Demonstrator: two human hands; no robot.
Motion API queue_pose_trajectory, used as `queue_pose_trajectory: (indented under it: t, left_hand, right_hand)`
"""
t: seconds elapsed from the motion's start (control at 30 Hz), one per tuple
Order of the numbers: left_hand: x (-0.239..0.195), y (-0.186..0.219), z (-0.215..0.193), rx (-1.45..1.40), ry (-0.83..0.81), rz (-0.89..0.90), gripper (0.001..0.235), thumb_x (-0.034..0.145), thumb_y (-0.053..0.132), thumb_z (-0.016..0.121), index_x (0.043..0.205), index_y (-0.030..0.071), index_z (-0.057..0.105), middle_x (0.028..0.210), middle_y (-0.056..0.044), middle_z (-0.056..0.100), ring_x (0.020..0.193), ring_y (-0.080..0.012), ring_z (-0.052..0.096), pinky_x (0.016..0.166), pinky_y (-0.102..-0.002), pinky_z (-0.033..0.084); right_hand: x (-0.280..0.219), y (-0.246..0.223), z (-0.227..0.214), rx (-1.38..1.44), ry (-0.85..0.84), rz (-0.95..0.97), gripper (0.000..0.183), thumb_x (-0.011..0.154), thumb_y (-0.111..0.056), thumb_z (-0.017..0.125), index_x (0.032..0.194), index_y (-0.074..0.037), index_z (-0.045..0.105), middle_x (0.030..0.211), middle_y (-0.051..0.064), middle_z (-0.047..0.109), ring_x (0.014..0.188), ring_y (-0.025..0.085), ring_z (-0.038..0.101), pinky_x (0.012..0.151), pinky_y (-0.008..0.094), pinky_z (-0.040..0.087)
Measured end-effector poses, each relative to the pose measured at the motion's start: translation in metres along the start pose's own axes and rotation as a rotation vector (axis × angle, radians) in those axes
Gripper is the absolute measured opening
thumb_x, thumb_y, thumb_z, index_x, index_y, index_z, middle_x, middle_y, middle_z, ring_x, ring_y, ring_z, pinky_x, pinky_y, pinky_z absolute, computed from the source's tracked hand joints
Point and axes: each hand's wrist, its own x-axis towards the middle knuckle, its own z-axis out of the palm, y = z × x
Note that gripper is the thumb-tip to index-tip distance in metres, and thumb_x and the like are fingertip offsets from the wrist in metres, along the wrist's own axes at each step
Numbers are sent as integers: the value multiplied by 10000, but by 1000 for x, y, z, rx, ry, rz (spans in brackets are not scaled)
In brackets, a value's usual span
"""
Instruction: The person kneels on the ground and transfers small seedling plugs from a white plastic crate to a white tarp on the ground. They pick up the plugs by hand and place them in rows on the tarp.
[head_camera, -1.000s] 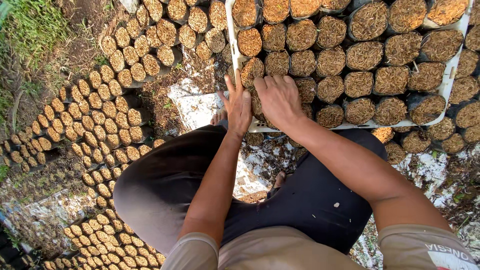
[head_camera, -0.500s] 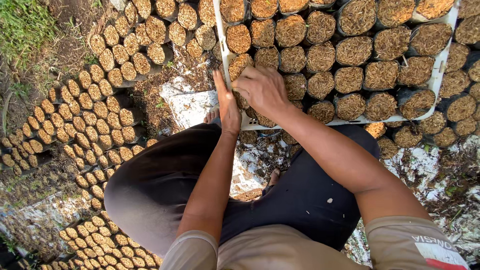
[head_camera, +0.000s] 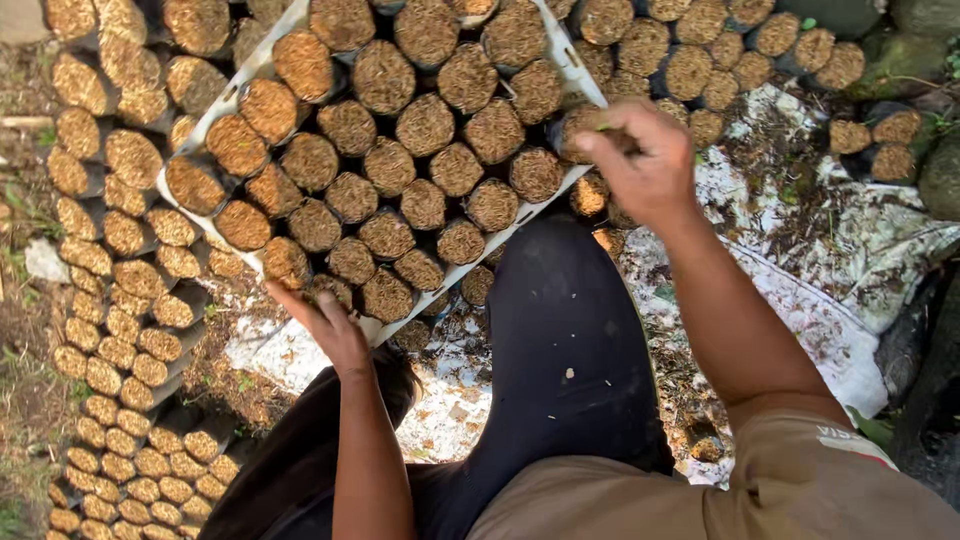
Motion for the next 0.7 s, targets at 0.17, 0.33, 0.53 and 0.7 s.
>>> queue_pose_trajectory:
  t: [0.17,0.33,0.53,0.7]
  left_hand:
    - [5,8,8,-168,81,-110,934,1017,746,366,1692,233,-25,1792,-124,-74,1665,-346,-15,1331,-566,43]
    - [2,7,8,-82,78,-93,974,978,807,314,1693,256,-52,1794,-113,-101,1668,-366,-44,1313,-614,33]
    - [2,-6,6,-104,26,-150,1028,949,849,306,1677,246,-101,1771,-131,-114,1634,-412,-25,1296,-623,57]
    - [-3,-25,13,-122,117,-83,931,1022,756,310,1688,173,21,1785,-172,3,1654,-389,38,1331,-558,69]
  right_hand:
    - [-65,140,-105,-802,-135,460,379,864,-190,827,1234,-264,796,1123,154,758,885,254,692,804,469,536]
    - [-66,256,-102,-733,137,616,160,1032,-233,764,1183,-279,792,1260,105,728,935,292,722,757,465,583]
    - [-54,313,-93,-576,208,471,170,954,-82,810,1120,-115,800,1077,151,782,934,280,761,866,440,583]
    - [-65,302,-94,-586,170,484,52,996,-33,770,1024,-8,735,1013,200,761,907,289,734,802,463,569]
